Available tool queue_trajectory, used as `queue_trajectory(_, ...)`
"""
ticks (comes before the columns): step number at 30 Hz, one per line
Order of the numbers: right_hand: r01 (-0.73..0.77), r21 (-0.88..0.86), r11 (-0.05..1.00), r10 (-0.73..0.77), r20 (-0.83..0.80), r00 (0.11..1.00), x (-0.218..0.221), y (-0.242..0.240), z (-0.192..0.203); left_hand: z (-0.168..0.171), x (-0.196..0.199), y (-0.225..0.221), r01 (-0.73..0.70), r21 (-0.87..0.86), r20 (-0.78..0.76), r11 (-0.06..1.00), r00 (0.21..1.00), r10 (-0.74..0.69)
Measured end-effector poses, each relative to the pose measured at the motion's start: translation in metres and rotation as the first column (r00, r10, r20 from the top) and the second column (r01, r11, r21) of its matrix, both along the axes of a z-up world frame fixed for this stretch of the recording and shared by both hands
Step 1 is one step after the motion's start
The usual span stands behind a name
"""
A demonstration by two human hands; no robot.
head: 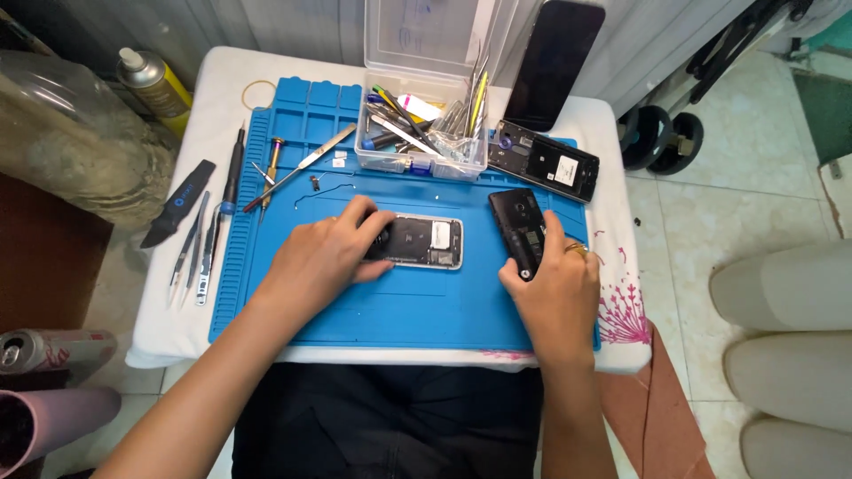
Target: Disassembling a mobile phone by removing screws from the internal frame and prying the components apart.
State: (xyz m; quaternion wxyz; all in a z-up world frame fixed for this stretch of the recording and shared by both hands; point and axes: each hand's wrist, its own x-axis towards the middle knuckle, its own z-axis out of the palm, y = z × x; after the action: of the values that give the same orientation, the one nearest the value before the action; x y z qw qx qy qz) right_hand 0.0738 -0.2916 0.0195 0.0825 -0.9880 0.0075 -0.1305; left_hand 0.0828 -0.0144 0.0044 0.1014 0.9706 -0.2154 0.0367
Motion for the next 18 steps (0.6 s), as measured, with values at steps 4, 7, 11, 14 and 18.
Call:
queue_trajectory(4,-0.052,-0.056,0.997,0.054,0.038,0.998,0.005,-0.007,-0.008,-0.009,0.017,-0.004,-0.007,-0.002,0.055,1.0,0.998,0.007)
queue_trajectory(7,-0.043,-0.108,0.993,0.049,0.049,0.998,0.008,-0.013,-0.013,-0.011,0.02,-0.007,-0.015,0.0,0.053,1.0,0.998,0.015)
queue_trajectory(11,-0.005,-0.209,0.978,0.018,0.059,0.998,0.008,-0.013,-0.019,-0.007,0.018,-0.007,-0.028,0.022,0.035,0.999,0.999,0.027)
queue_trajectory(14,0.006,-0.238,0.971,0.008,0.057,0.998,0.006,-0.011,-0.022,-0.004,0.026,-0.004,0.012,-0.086,-0.086,0.996,0.996,-0.02)
queue_trajectory(18,0.008,-0.252,0.968,0.011,0.077,0.997,-0.001,-0.003,-0.017,0.001,0.034,-0.001,0.051,-0.056,-0.081,0.997,0.995,-0.056)
